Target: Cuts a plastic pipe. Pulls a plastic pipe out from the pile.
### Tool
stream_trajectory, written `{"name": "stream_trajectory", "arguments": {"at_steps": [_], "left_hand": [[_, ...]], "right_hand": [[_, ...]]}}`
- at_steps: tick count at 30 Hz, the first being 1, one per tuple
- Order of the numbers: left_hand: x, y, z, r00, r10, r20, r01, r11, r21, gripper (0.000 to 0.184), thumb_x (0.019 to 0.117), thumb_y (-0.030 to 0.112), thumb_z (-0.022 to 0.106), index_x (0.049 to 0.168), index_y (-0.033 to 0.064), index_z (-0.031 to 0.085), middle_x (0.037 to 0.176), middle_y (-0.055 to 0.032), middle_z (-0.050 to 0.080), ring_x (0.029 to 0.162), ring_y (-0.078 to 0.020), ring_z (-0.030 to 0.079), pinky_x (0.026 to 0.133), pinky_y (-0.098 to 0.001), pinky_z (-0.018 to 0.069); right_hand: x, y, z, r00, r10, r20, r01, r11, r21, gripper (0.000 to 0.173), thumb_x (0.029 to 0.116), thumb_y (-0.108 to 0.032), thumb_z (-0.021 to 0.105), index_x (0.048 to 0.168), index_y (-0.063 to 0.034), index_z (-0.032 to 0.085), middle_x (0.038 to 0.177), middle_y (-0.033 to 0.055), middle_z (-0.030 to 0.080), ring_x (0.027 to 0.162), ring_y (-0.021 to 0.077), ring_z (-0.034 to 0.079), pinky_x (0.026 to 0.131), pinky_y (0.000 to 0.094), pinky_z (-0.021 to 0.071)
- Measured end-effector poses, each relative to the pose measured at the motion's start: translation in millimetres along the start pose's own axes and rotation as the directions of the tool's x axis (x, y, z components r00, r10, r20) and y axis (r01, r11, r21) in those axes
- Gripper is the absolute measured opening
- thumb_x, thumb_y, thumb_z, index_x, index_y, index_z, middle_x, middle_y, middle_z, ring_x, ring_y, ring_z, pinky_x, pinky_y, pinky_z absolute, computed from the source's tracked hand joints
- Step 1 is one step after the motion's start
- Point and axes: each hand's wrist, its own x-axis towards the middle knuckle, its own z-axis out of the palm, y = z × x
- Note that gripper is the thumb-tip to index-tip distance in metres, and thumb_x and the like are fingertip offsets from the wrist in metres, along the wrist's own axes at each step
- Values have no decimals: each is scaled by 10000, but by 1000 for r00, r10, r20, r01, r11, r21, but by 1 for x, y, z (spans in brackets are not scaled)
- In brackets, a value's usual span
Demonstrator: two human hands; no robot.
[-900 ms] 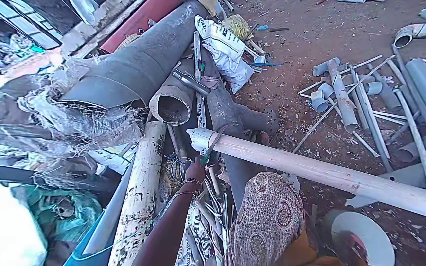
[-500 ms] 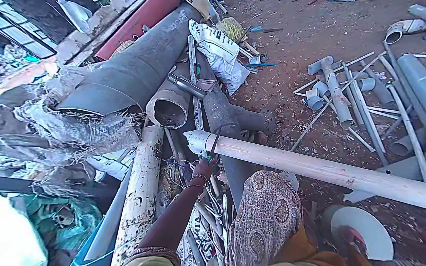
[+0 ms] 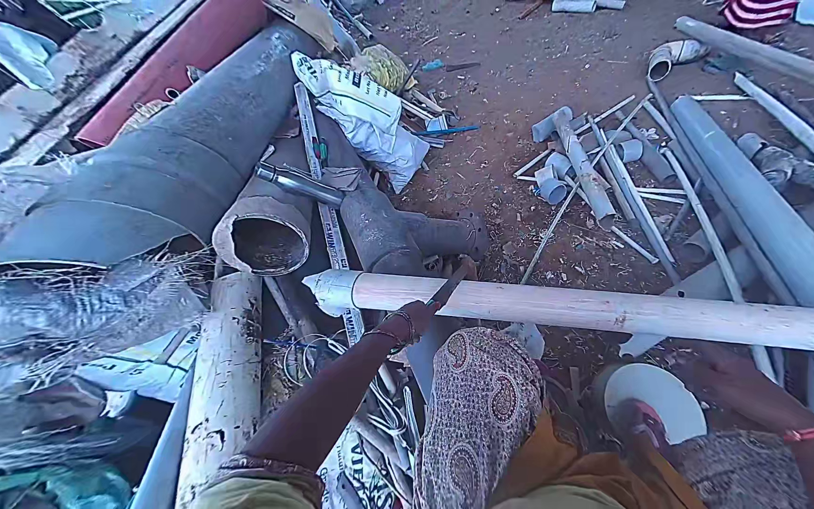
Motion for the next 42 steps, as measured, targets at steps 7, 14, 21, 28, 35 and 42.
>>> {"name": "stream_trajectory", "arguments": {"at_steps": [7,14,21,28,35,42], "left_hand": [[8,54,-3,999,19,-51,-9,981,191,735,1115,524,239,1298,-108,567,1282,-297,619,1156,-376,649,1003,-540,487],[7,74,-9,999,-11,-54,26,956,292,731,1118,515,232,1245,-110,590,1165,-286,640,1001,-353,669,926,-522,512],[-43,211,106,939,295,178,-342,859,380,672,1128,470,230,1352,-79,547,1374,-275,585,1300,-374,580,1078,-546,445],[13,142,32,993,96,-72,-39,825,564,636,1131,430,272,1435,-87,484,1455,-297,531,1388,-407,510,1124,-596,390],[-17,189,91,975,223,-1,-196,860,472,587,1123,404,348,1456,-68,455,1410,-285,568,1316,-389,579,1090,-560,450],[-79,262,220,824,552,130,-556,831,-6,537,1103,284,460,1488,-73,350,1396,-278,566,1300,-346,589,1102,-477,457]], "right_hand": [[-5,19,-9,998,64,-2,-64,994,-86,471,1082,-246,562,1475,1,484,1180,291,667,965,401,694,883,573,543],[0,22,-22,991,120,-64,-130,976,-177,514,1077,-330,563,1463,3,506,1316,304,623,1198,464,622,1033,650,447],[10,18,-23,982,168,-86,-177,978,-109,481,1080,-334,559,1419,4,525,1188,271,668,984,384,690,908,571,524],[-2,38,-39,962,225,-153,-223,974,32,451,1081,-331,556,1386,0,541,1202,253,653,918,337,701,849,518,565],[21,-12,-2,986,154,60,-131,951,-279,535,1098,-472,432,1328,-15,589,1191,230,683,1092,377,681,968,603,485],[22,-27,36,974,175,144,-200,963,182,749,1112,-560,221,1313,80,555,1294,293,584,1179,387,601,981,559,470]]}}
